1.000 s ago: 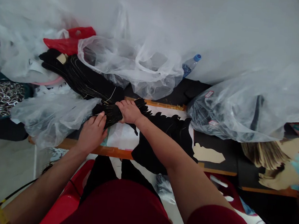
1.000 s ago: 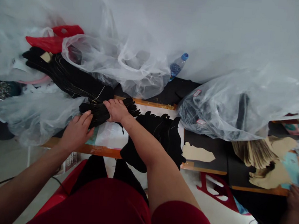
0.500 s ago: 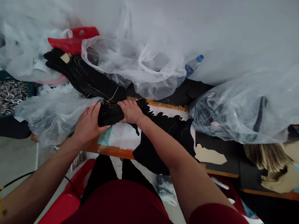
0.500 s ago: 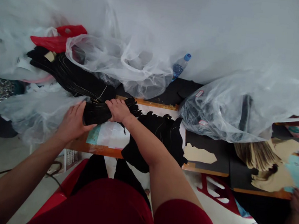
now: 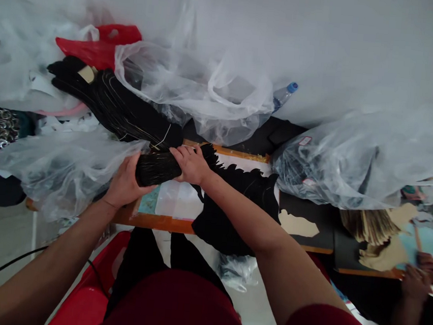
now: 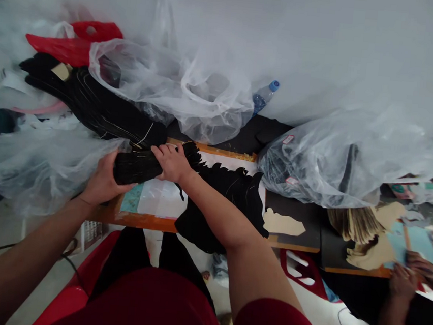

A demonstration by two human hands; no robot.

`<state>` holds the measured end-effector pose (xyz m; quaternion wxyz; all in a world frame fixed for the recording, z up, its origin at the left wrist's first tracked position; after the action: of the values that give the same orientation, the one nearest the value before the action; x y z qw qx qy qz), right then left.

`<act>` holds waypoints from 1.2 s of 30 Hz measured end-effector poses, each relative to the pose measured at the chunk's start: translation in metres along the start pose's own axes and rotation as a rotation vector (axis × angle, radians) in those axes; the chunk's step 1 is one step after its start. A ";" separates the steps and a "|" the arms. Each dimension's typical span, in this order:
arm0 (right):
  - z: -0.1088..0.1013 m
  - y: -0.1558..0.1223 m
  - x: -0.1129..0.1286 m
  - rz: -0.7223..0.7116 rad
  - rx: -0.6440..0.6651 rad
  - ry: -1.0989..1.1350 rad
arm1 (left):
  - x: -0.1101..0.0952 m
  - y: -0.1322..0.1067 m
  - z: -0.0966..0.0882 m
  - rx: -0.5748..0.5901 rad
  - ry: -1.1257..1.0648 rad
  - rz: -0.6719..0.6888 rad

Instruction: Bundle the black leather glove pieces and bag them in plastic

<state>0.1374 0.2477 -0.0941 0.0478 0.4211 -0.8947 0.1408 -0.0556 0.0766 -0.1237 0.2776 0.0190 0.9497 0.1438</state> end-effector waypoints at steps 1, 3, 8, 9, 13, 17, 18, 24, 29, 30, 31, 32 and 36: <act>0.000 -0.002 0.000 0.006 0.006 -0.004 | 0.001 -0.001 0.003 -0.018 -0.009 0.021; -0.002 -0.008 0.001 0.019 0.033 -0.007 | 0.004 -0.002 0.010 -0.038 -0.012 0.046; -0.015 -0.027 0.018 0.173 -0.012 0.094 | 0.010 -0.006 0.022 -0.059 -0.023 0.025; -0.018 -0.028 0.023 0.233 -0.050 0.133 | 0.011 -0.006 0.024 -0.064 -0.029 0.016; -0.024 -0.020 0.045 0.332 -0.069 0.297 | 0.012 -0.007 0.030 -0.093 -0.044 -0.008; -0.027 -0.006 0.059 0.394 -0.012 0.282 | 0.011 -0.009 0.035 -0.143 -0.064 -0.001; -0.027 -0.005 0.061 0.416 -0.007 0.256 | 0.011 -0.010 0.037 -0.157 -0.072 -0.002; -0.030 -0.004 0.067 0.477 0.011 0.202 | 0.010 -0.011 0.041 -0.155 -0.141 -0.016; -0.028 -0.002 0.067 0.496 0.020 0.203 | 0.008 -0.011 0.041 -0.124 -0.194 -0.051; -0.028 -0.001 0.067 0.495 0.017 0.190 | 0.007 -0.011 0.040 -0.124 -0.196 -0.042; -0.027 -0.001 0.068 0.489 0.014 0.174 | 0.006 -0.010 0.040 -0.128 -0.188 -0.031; -0.027 -0.001 0.068 0.480 0.013 0.158 | 0.005 -0.010 0.039 -0.135 -0.170 -0.020; -0.026 -0.001 0.070 0.466 0.024 0.128 | 0.004 -0.009 0.038 -0.167 -0.099 0.011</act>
<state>0.0925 0.2028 -0.0543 0.0654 0.1939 -0.9612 0.1848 -0.0383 0.0784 -0.1593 0.3241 0.0083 0.9193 0.2230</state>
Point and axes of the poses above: each hand's wrist, its own y-axis towards the middle knuckle, its own z-axis out of the palm, x = y × z, the point moved 3 cm from there along y, towards the middle knuckle, and after that the axes turned 15 degrees about z, right-handed, at the moved point
